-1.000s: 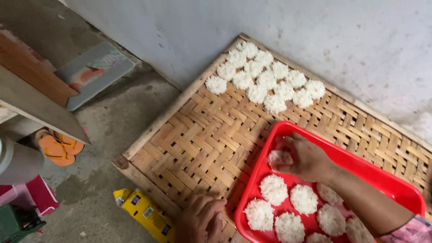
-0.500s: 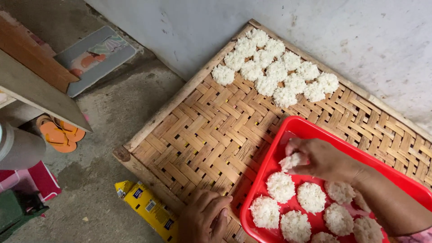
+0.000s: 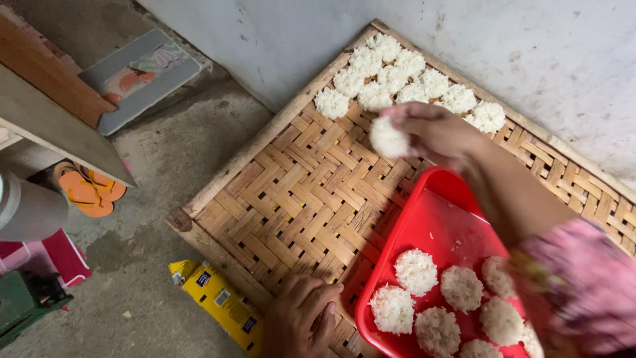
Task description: Filling circular molds with rice, pressing them with forks, and removing the formed cakes onto a drying mat.
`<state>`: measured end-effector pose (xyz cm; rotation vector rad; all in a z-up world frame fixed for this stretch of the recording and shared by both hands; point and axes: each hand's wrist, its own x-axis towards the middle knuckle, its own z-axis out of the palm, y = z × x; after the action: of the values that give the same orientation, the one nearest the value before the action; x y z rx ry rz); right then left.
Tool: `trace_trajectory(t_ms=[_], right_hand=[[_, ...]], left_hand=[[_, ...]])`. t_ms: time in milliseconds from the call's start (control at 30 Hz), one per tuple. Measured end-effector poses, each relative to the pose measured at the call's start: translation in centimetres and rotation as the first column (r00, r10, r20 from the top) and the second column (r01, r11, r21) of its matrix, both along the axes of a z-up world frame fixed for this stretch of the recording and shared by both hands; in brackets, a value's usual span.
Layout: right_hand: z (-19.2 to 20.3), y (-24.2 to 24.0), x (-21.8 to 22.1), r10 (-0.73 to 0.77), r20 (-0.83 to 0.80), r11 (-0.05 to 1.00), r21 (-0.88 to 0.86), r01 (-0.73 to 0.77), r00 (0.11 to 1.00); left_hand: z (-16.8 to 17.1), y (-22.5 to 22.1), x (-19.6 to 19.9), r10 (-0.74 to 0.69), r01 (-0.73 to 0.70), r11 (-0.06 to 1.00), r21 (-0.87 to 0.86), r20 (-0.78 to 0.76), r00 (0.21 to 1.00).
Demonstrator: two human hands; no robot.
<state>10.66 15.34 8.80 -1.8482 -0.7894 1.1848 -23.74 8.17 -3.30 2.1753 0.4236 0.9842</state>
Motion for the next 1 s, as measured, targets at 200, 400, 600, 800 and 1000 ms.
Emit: trace_trajectory(t_ms=[200, 400, 600, 800, 1000], right_hand=[[-5.6, 6.1, 0.7, -0.011, 0.095, 1.0, 0.018, 0.009, 0.995], [-5.0, 7.0, -0.5, 0.154, 0.384, 0.988, -0.036, -0.152, 0.91], [-3.3, 6.6, -2.9, 0.431, 0.902, 0.885, -0.428, -0.184, -0.029], [-6.4, 6.8, -1.3, 0.34, 0.939, 0.925, -0.343, -0.166, -0.046], [5.0, -5.9, -5.3, 0.664, 0.578, 0.744, -0.573, -0.343, 0.475]], left_hand=[[1.0, 0.1, 0.0, -0.013, 0.012, 0.999, -0.045, -0.012, 1.0], [0.3, 0.2, 0.0, -0.015, 0.015, 0.999, -0.03, -0.002, 1.0], [0.5, 0.1, 0.0, 0.003, -0.004, 0.999, -0.051, -0.027, 1.0], [1.3, 0.2, 0.0, 0.006, -0.007, 1.0, -0.027, -0.035, 0.999], [1.2, 0.1, -0.4, -0.1, 0.101, 0.995, 0.021, -0.04, 0.994]])
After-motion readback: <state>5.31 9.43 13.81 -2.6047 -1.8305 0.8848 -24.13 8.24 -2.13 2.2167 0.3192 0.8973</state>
